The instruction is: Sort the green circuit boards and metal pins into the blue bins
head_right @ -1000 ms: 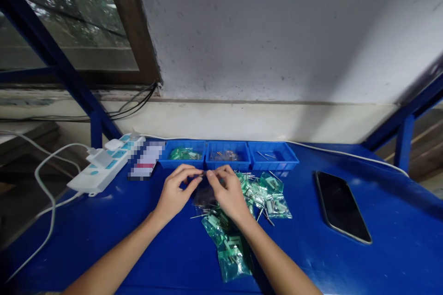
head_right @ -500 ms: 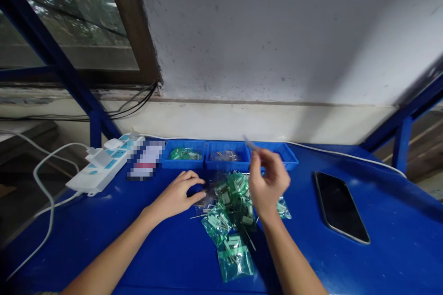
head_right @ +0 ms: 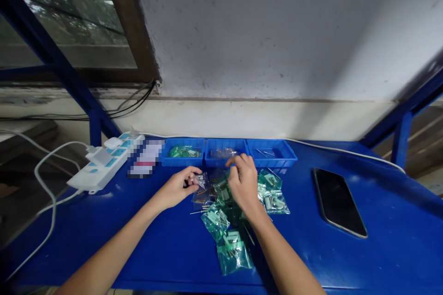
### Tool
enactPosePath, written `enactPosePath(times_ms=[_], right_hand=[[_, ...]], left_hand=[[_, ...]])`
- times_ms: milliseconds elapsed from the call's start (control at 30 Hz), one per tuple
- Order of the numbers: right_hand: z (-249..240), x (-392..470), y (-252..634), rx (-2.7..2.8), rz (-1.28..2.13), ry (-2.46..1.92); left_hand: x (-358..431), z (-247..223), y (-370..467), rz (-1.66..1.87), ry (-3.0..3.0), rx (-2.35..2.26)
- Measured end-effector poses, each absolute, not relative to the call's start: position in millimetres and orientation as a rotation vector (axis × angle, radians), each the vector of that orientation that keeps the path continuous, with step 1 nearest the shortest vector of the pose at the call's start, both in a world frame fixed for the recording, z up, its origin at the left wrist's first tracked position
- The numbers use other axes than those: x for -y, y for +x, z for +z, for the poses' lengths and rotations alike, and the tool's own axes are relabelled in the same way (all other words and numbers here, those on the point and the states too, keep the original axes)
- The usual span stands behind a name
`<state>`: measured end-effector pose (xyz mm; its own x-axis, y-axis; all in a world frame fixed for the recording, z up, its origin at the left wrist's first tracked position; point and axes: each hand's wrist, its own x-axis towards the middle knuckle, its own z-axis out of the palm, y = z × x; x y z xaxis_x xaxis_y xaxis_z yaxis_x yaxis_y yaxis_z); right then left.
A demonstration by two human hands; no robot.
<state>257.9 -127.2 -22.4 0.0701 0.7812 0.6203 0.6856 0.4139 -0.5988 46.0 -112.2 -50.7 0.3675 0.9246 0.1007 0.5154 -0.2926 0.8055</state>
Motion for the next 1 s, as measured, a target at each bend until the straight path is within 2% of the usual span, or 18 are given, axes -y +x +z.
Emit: enactPosePath(times_ms=[133,300,433,533,733,867,1000], right_hand=[[-22.7,134.2,241.0,1.705,0.327,-1.276],[-17.4,141.5,228.8,1.701,0.683,-1.352],[-18.1,143.5,223.3,1.602,0.997,-1.283],[-22.9,141.1,221.6,1.488,1.088,-1.202],[-23.0,139.4,229.3,1.409,0.778,-1.226],[-21.2,143.3,235.9,1.604,0.411,-1.222],[-24.1,146.7,234.9,1.821,0.272,-1.123]], left_hand=[[110.8,-44.3,49.0,1.011,1.850,-1.279],[124.7,-30.5,57.7,1.264,2.161,-1.181],[134.1,-26.9,61.4,1.396,2.284,-1.106],[134.5,-28.9,61.5,1.410,2.266,-1.147],[129.3,-29.7,61.2,1.280,2.095,-1.199],[127.6,-27.7,62.1,1.048,1.586,-1.033],[126.1,-29.3,64.0,1.100,1.233,-0.974]])
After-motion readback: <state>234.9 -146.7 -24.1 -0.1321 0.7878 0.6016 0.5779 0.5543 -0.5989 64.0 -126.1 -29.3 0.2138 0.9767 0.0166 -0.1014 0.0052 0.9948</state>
